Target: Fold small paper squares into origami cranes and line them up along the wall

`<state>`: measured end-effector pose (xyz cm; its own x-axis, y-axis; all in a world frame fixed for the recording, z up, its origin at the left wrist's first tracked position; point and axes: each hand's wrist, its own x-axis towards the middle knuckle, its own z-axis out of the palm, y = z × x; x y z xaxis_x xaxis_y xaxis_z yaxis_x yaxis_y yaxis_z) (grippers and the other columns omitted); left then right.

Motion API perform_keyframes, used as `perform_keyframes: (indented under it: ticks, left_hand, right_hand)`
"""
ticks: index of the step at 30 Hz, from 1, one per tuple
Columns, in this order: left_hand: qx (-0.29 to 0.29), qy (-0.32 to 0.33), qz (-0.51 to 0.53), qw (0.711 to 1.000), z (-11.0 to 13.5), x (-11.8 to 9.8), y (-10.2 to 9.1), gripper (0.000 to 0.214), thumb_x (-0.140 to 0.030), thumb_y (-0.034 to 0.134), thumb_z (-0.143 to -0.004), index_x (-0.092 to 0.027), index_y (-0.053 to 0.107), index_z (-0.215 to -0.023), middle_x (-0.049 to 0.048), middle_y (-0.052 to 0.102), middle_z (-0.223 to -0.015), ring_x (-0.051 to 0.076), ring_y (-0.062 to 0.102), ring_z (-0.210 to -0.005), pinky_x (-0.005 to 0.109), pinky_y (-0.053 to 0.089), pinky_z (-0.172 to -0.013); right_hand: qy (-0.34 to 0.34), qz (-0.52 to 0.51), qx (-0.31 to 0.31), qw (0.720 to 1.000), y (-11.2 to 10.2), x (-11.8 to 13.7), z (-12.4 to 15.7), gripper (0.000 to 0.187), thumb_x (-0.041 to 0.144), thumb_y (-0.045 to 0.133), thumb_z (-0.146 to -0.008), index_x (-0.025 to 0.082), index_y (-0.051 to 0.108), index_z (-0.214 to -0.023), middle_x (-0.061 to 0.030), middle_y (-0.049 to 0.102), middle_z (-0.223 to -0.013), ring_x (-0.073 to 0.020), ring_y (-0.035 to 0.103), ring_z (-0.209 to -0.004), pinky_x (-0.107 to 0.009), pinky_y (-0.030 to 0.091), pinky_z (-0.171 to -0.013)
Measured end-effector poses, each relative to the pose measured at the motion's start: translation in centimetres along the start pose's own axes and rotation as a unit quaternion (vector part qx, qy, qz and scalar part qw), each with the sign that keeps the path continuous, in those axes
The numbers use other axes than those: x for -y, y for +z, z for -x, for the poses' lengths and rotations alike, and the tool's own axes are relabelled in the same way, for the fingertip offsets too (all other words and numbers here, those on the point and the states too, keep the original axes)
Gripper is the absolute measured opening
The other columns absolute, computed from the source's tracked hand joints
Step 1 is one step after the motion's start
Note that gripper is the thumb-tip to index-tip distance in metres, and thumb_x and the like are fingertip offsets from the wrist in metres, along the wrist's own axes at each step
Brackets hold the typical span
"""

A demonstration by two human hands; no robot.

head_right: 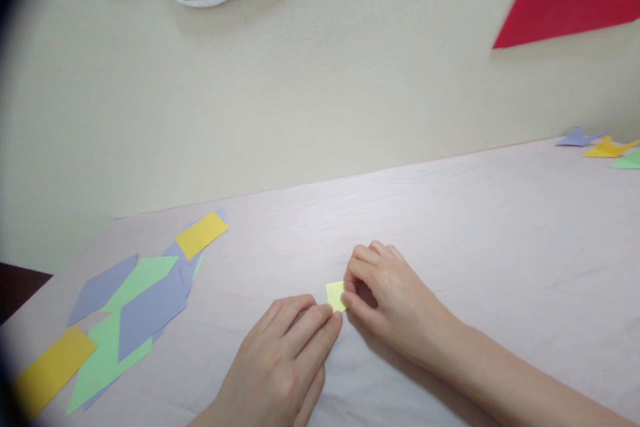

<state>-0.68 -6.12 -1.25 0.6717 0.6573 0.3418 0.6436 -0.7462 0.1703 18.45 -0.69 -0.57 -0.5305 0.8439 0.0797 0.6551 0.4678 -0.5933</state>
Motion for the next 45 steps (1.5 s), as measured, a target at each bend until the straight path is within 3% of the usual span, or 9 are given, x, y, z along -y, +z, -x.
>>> perform_keyframes:
  ticks: [9,17,27,34,45]
  left_hand:
    - [0.014,-0.009,-0.007,1.0,0.1,-0.1,0.3,0.029,-0.007,0.042,-0.086,-0.01,0.06,-0.109,0.009,0.065,-0.096,0.025,0.055,-0.088,0.038,0.05,-0.075]
    - [0.032,-0.004,-0.017,0.999,0.1,-0.1,0.2,0.036,-0.009,0.045,-0.085,-0.008,0.056,-0.12,0.0091,0.064,-0.097,0.025,0.054,-0.09,0.038,0.049,-0.075]
    - [-0.004,0.005,-0.053,0.999,0.0,-0.3,0.7,0.032,-0.007,0.041,-0.088,-0.007,0.058,-0.115,0.0085,0.063,-0.092,0.024,0.053,-0.086,0.037,0.047,-0.071]
    - [0.01,-0.002,-0.063,0.998,-0.3,-0.4,0.7,0.028,-0.008,0.042,-0.087,-0.011,0.06,-0.108,0.0078,0.062,-0.091,0.024,0.054,-0.086,0.036,0.048,-0.07]
    - [0.001,-0.001,-0.051,0.999,-0.5,-0.4,0.7,0.03,-0.008,0.042,-0.087,-0.009,0.06,-0.112,0.0081,0.063,-0.093,0.026,0.054,-0.092,0.037,0.049,-0.072]
  right_hand:
    - [-0.004,0.007,-0.011,1.0,0.1,0.0,0.2,0.016,0.012,0.052,-0.088,0.019,0.052,-0.073,-0.0039,0.058,-0.082,-0.02,0.048,-0.079,-0.036,0.036,-0.073]
    - [-0.007,0.009,-0.014,1.0,0.2,-0.2,0.3,0.015,0.012,0.051,-0.089,0.019,0.053,-0.076,-0.0039,0.057,-0.083,-0.0202,0.048,-0.078,-0.037,0.036,-0.073]
    - [0.011,0.007,-0.016,1.0,0.4,-0.1,0.3,0.015,0.008,0.051,-0.086,0.019,0.051,-0.076,-0.0037,0.057,-0.085,-0.0211,0.048,-0.081,-0.038,0.036,-0.075]
    - [-0.007,-0.062,-0.039,0.997,0.2,-0.7,0.8,0.02,0.005,0.048,-0.084,0.021,0.052,-0.097,-0.0043,0.06,-0.094,-0.0214,0.052,-0.089,-0.037,0.041,-0.079]
    - [0.009,-0.047,-0.024,0.999,0.4,0.4,0.7,0.023,0.002,0.053,-0.079,0.02,0.054,-0.092,-0.0043,0.059,-0.095,-0.0233,0.049,-0.091,-0.04,0.039,-0.082]
